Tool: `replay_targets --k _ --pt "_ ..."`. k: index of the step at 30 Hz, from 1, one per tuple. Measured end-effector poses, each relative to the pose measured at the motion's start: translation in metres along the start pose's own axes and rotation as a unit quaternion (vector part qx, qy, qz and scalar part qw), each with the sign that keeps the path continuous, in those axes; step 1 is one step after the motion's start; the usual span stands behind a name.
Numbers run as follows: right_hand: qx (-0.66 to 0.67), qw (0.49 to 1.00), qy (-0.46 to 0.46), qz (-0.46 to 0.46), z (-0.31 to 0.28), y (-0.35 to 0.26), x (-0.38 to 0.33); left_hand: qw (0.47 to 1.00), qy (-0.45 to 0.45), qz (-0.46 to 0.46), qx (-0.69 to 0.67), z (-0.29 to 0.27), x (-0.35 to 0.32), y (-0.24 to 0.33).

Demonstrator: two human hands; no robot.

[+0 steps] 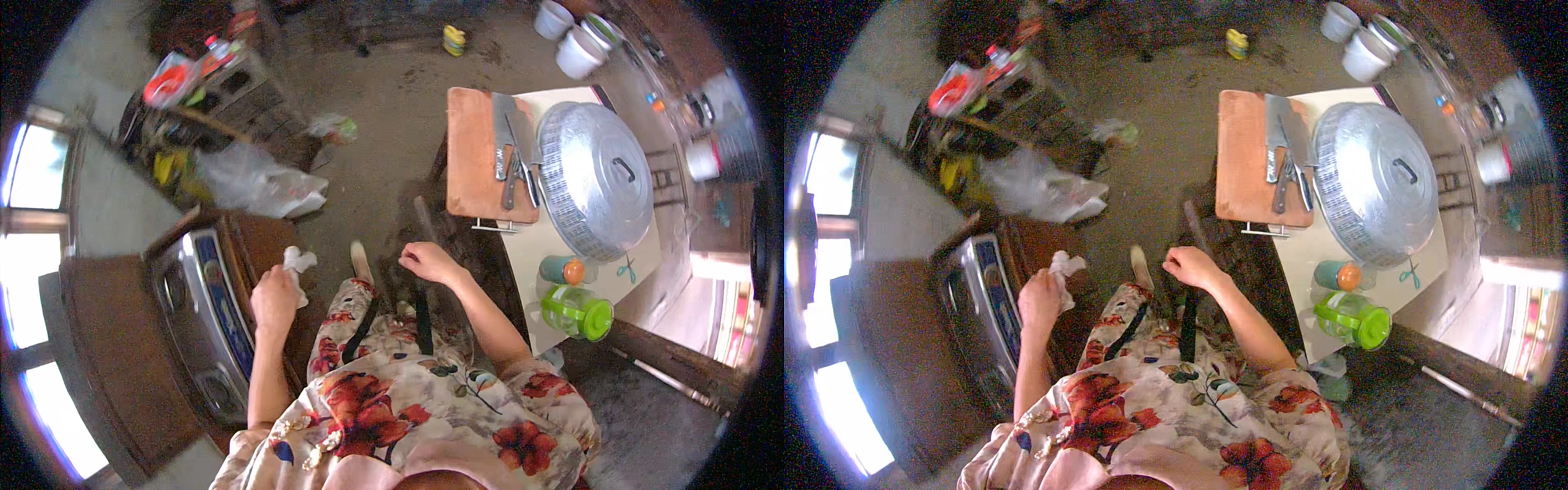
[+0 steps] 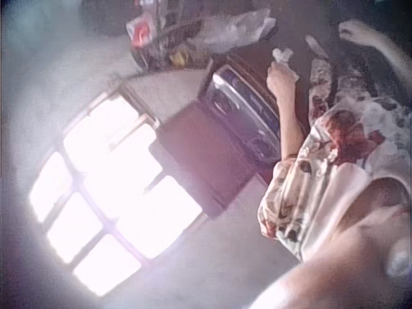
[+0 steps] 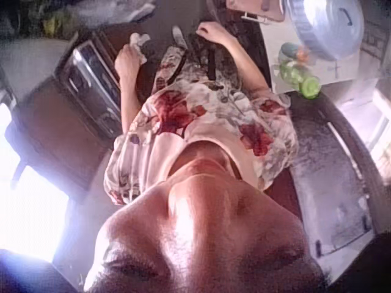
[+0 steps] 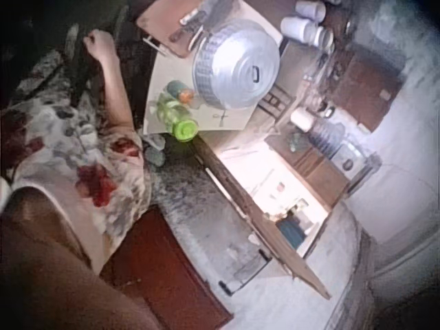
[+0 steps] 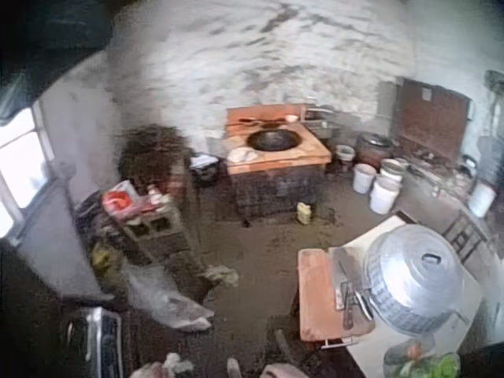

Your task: The person wipes a countertop with a cloth, moves a metal pot, moves a knife, rinses the cloth at a sink, and applies liquid from a bottle onto the cloth.

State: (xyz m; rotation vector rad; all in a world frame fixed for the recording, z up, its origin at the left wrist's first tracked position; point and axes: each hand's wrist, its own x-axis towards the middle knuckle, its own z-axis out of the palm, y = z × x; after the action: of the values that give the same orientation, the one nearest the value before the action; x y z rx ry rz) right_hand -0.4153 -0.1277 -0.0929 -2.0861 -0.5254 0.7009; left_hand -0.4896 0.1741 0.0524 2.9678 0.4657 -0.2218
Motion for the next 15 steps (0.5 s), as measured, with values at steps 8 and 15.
replay_targets --k 8,15 --pt "0.162 0.97 0.17 0.059 -0.052 0.03 0.155 0.971 -0.009 0.236 0.023 -0.025 0.27 0.025" --pt "0.168 0.932 0.31 0.085 -0.142 0.008 0.207 0.859 -0.285 0.22 -0.365 -0.048 0.509 0.186"
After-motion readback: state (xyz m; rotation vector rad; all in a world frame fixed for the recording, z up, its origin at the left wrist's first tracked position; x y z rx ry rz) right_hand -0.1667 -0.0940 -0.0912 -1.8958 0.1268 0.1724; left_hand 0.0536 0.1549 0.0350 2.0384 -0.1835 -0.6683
